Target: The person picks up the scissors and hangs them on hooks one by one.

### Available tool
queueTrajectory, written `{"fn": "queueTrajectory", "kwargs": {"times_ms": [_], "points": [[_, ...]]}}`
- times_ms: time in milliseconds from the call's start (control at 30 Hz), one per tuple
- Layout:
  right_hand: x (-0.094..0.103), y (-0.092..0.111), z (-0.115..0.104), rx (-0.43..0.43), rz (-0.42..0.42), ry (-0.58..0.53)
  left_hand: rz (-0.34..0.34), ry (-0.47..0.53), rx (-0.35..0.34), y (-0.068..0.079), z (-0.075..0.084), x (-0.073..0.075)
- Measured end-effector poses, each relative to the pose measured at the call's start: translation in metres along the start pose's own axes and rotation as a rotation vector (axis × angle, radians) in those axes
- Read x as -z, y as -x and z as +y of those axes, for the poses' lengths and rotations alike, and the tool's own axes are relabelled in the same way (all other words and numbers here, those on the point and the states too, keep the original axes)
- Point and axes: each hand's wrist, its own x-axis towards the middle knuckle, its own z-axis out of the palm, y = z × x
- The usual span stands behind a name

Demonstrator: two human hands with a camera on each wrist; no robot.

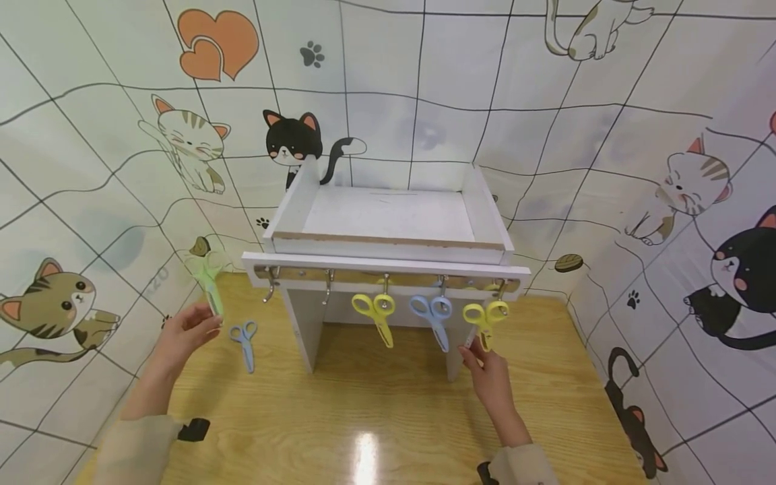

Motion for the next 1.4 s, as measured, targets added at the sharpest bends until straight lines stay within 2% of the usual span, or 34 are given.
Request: {"fn": "queueTrajectory", "kwargs": {"times_ms": [300,467,600,900,1133,1400], "points": [[-0.001,0.001,0.002,0.009,0.01,-0.032,-0.098,0.063,-0.232,0.013,0.038,-0.019],[-0.001,0.0,0.002,0.003,0.005,-0.003,-0.159,0.071,-0.337,0.021,0.058,-0.031],[-0.002,0.0,0.002,-0.002,0.005,-0.002,-0.224,0.053,-0.394,0.028,0.071,-0.042],[-0.003,0.0,0.002,-0.013,0.019,-0.015,-0.354,0.006,-0.469,0.043,0.086,-0.06],[-0.002,-0.001,0.002,-0.033,0.005,0.001,-0.442,-0.002,-0.479,0.046,0.084,-0.074],[-0.003,0.0,0.006,0.003,0.023,-0.018,-0.499,-0.004,-0.461,0.049,0.078,-0.09]]}}
